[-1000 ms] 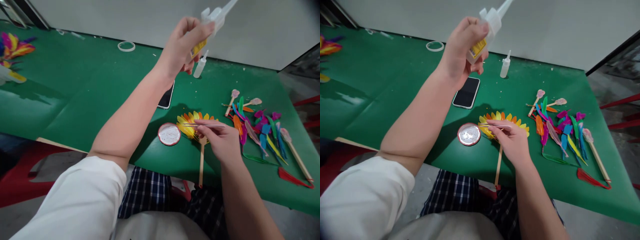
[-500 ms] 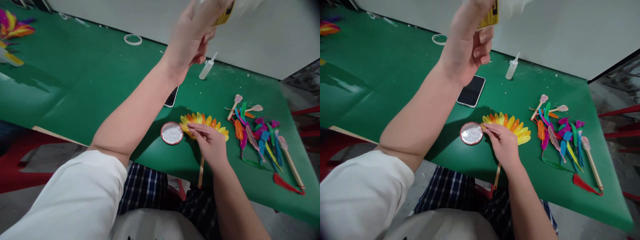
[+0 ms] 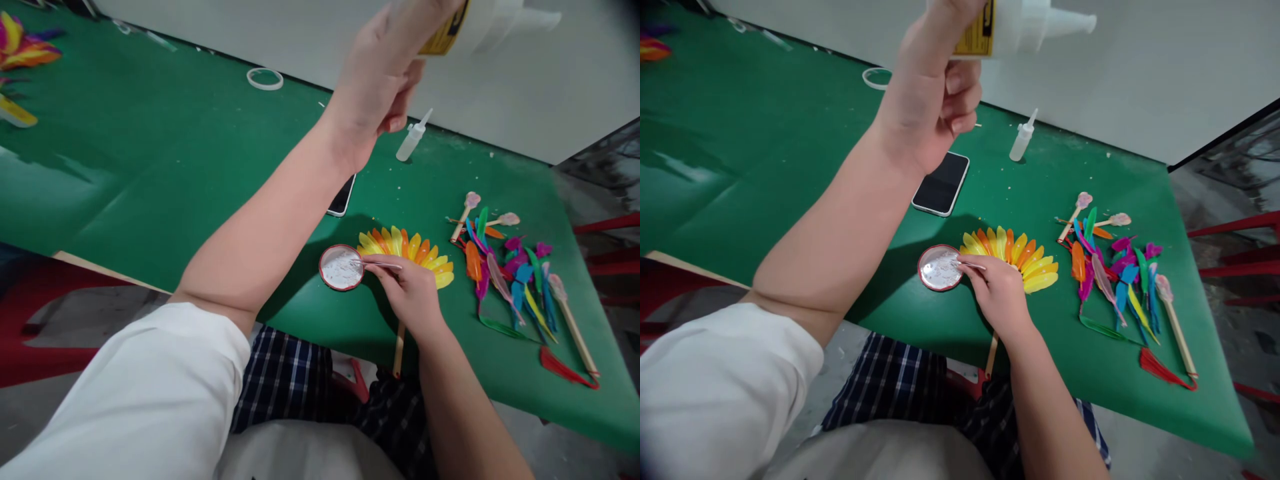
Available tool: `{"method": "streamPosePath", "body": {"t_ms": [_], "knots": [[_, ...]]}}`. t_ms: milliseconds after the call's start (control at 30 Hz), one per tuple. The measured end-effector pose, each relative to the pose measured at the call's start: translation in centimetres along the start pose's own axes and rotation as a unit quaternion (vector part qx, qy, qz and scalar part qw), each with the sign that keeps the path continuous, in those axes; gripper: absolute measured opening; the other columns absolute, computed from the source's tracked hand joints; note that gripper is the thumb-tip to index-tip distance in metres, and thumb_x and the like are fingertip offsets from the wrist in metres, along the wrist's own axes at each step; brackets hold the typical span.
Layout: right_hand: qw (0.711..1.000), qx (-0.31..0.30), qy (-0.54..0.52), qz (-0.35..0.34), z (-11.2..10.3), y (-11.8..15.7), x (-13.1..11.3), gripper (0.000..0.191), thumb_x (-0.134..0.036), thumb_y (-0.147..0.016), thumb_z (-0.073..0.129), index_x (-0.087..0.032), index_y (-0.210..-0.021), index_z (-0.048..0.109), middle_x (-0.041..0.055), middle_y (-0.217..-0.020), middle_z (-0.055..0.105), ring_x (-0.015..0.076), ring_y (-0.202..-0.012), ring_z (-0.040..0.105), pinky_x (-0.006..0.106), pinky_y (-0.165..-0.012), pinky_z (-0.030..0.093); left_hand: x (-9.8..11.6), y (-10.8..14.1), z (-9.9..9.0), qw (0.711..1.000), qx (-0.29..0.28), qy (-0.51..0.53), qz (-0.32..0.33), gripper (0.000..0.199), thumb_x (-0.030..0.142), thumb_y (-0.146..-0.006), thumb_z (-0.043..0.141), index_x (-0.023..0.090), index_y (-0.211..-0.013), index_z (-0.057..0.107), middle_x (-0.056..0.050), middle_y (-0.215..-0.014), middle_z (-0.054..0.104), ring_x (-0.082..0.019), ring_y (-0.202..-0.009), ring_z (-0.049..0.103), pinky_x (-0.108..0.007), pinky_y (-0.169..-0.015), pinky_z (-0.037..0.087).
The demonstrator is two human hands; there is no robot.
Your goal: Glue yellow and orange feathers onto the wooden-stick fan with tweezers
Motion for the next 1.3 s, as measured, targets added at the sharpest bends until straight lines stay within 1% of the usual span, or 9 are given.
{"method": "streamPosePath", "body": {"t_ms": [200, 267, 433, 533, 667, 867, 1000, 1167, 1300], "knots": [[1.0, -0.001, -0.006, -0.004, 0.1, 0.1, 0.2, 0.017, -0.025, -0.085, 0.055, -0.028, -0.093, 0.069, -0.0006, -0.094, 0.073, 0.0199, -0.088, 0.068, 0.037, -0.079, 0.054, -0.2, -0.3, -0.3, 0.995, -0.034, -0.069, 0.059, 0.023, 0.03, -0.085, 0.05, 0.019, -0.065, 0.047, 0.005, -0.055, 0.017, -0.003, -0.044, 0.01, -0.015, -0.034, 0.01], [1.0, 0.001, -0.01, -0.005, 0.1, 0.1, 0.2, 0.017, -0.024, -0.085, 0.055, -0.027, -0.093, 0.069, -0.0007, -0.094, 0.073, 0.0195, -0.088, 0.068, 0.037, -0.079, 0.054, -0.3, -0.4, -0.3, 0.993, -0.043, -0.093, 0.063, 0.025, 0.03, -0.085, 0.048, 0.018, -0.064, 0.045, 0.004, -0.057, 0.015, -0.002, -0.043, 0.01, -0.016, -0.035, 0.01], [1.0, 0.0, -0.011, 0.003, 0.1, 0.1, 0.3, 0.016, -0.025, -0.085, 0.056, -0.03, -0.093, 0.069, -0.0013, -0.093, 0.073, 0.0208, -0.087, 0.068, 0.039, -0.079, 0.054, -0.4, -0.5, -0.3, 0.992, -0.013, -0.113, 0.049, 0.025, 0.03, -0.087, 0.047, 0.021, -0.066, 0.037, 0.004, -0.06, 0.013, -0.004, -0.045, 0.01, -0.02, -0.038, 0.01], [1.0, 0.003, -0.014, 0.003, 0.0, 0.0, 0.3, 0.016, -0.025, -0.085, 0.056, -0.03, -0.092, 0.069, -0.0012, -0.092, 0.073, 0.021, -0.087, 0.068, 0.039, -0.078, 0.054, -0.6, -0.5, -0.2, 0.993, -0.015, -0.111, 0.049, 0.024, 0.031, -0.086, 0.048, 0.022, -0.067, 0.036, 0.005, -0.059, 0.014, -0.005, -0.046, 0.01, -0.02, -0.038, 0.01], [1.0, 0.003, -0.018, 0.005, 0.1, 0.0, 0.3, 0.017, -0.025, -0.085, 0.056, -0.031, -0.093, 0.069, -0.0016, -0.093, 0.073, 0.0208, -0.087, 0.068, 0.039, -0.079, 0.054, -0.7, -0.4, -0.3, 0.994, -0.016, -0.094, 0.044, 0.024, 0.031, -0.086, 0.049, 0.021, -0.068, 0.036, 0.006, -0.057, 0.015, -0.003, -0.045, 0.01, -0.017, -0.037, 0.01], [1.0, 0.003, -0.018, 0.011, 0.1, 0.0, 0.3, 0.016, -0.025, -0.085, 0.056, -0.032, -0.092, 0.069, -0.002, -0.092, 0.073, 0.0215, -0.088, 0.068, 0.04, -0.079, 0.055, -0.7, -0.3, -0.1, 0.992, -0.021, -0.121, 0.032, 0.023, 0.032, -0.088, 0.044, 0.02, -0.071, 0.035, 0.005, -0.06, 0.013, -0.003, -0.043, 0.012, -0.017, -0.038, 0.01], [1.0, 0.011, -0.026, 0.011, 0.0, 0.0, 0.3, 0.016, -0.025, -0.085, 0.056, -0.031, -0.091, 0.07, -0.0021, -0.092, 0.073, 0.0212, -0.088, 0.068, 0.04, -0.081, 0.055, -1.0, -0.3, 0.1, 0.991, -0.034, -0.124, 0.048, 0.026, 0.038, -0.086, 0.046, 0.022, -0.068, 0.035, 0.005, -0.061, 0.013, -0.006, -0.047, 0.008, -0.022, -0.038, 0.009], [0.999, 0.016, -0.038, 0.024, 0.1, 0.0, 0.5, 0.015, -0.026, -0.084, 0.057, -0.032, -0.089, 0.07, -0.0027, -0.092, 0.073, 0.0221, -0.088, 0.068, 0.042, -0.081, 0.054, -1.4, -0.4, 0.0, 0.994, -0.034, -0.102, 0.013, 0.029, 0.039, -0.086, 0.047, 0.022, -0.069, 0.031, 0.005, -0.064, 0.013, -0.007, -0.048, 0.008, -0.022, -0.039, 0.009], [0.999, 0.017, -0.04, 0.025, 0.1, 0.0, 0.6, 0.014, -0.027, -0.084, 0.057, -0.032, -0.088, 0.07, -0.0026, -0.092, 0.073, 0.0222, -0.087, 0.068, 0.042, -0.081, 0.055, -1.2, -0.4, 0.0, 0.995, -0.036, -0.094, 0.013, 0.029, 0.037, -0.084, 0.051, 0.022, -0.068, 0.032, 0.005, -0.063, 0.013, -0.006, -0.048, 0.009, -0.021, -0.04, 0.009]]}}
Point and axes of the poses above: each hand's wrist, its own y-axis away from the middle knuckle, its own z-axis out of the palm, x = y × z, the point moved 4 cm from there along -y, towards the middle knuckle
